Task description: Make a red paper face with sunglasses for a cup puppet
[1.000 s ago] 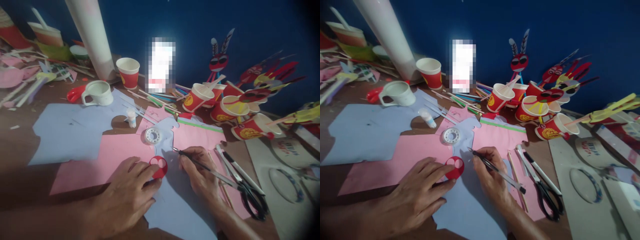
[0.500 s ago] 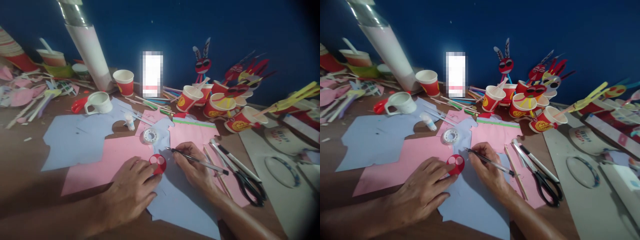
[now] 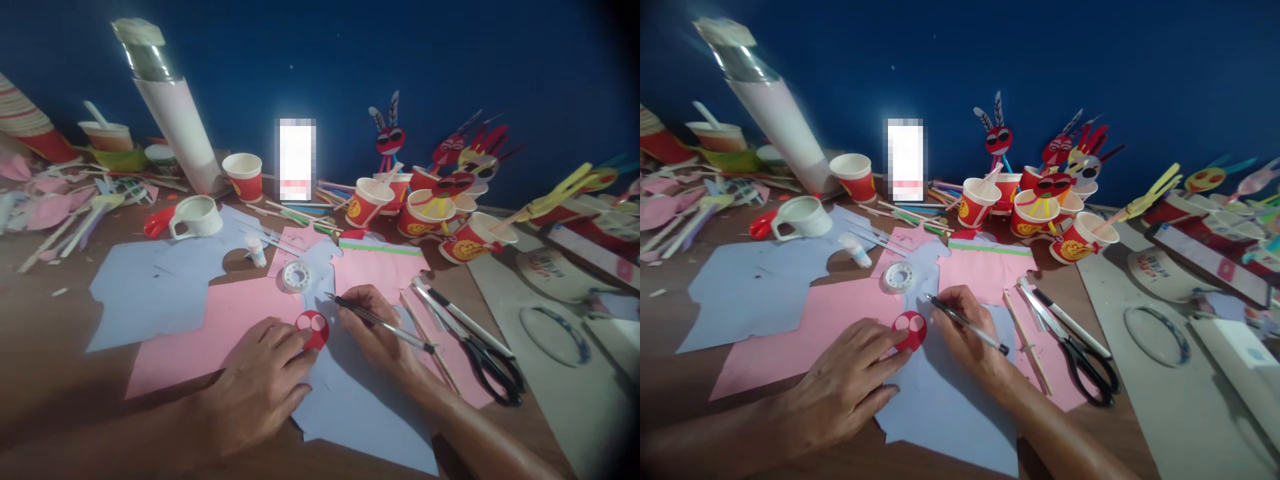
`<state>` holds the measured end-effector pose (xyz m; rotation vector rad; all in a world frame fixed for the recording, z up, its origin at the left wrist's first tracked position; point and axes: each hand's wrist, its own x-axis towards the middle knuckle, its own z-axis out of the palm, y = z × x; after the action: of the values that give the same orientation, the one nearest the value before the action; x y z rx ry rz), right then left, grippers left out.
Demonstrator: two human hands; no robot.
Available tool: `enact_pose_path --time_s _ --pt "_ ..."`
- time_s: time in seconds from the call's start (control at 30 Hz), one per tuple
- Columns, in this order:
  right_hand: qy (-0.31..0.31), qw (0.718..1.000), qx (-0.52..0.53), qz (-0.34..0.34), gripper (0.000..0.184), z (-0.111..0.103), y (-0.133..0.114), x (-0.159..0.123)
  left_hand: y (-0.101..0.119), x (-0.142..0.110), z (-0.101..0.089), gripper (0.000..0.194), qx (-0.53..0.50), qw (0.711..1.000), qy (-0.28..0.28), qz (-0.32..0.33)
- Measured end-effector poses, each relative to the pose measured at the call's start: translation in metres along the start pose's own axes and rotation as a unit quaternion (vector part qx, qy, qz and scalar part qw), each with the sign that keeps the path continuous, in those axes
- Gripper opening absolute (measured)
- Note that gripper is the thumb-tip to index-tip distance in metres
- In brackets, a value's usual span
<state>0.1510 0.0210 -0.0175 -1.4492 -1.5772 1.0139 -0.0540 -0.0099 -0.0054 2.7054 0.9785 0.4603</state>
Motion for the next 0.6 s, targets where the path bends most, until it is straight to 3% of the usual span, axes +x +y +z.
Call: enact_pose_path --time_s 0.2,0.43,0.6 --pt "0.001 1.0 0.011 0.01 0.007 -0.0001 -0.0007 -0.0004 -0.0013 -0.0009 0.0008 0.02 -0.001 1.0 0.014 0.01" --pt "0.046 0.995 0.083 0.01 0.011 0.0014 0.0011 -0.004 0.0008 -0.0003 -0.0029 0.018 -0.035 0.999 -0.007 -0.03" --pt "0.033 0.999 0.026 0.023 0.011 -0.0018 -0.0023 -0.0067 0.0005 0.0 -0.0025 0.018 -0.037 0.999 -0.01 -0.022"
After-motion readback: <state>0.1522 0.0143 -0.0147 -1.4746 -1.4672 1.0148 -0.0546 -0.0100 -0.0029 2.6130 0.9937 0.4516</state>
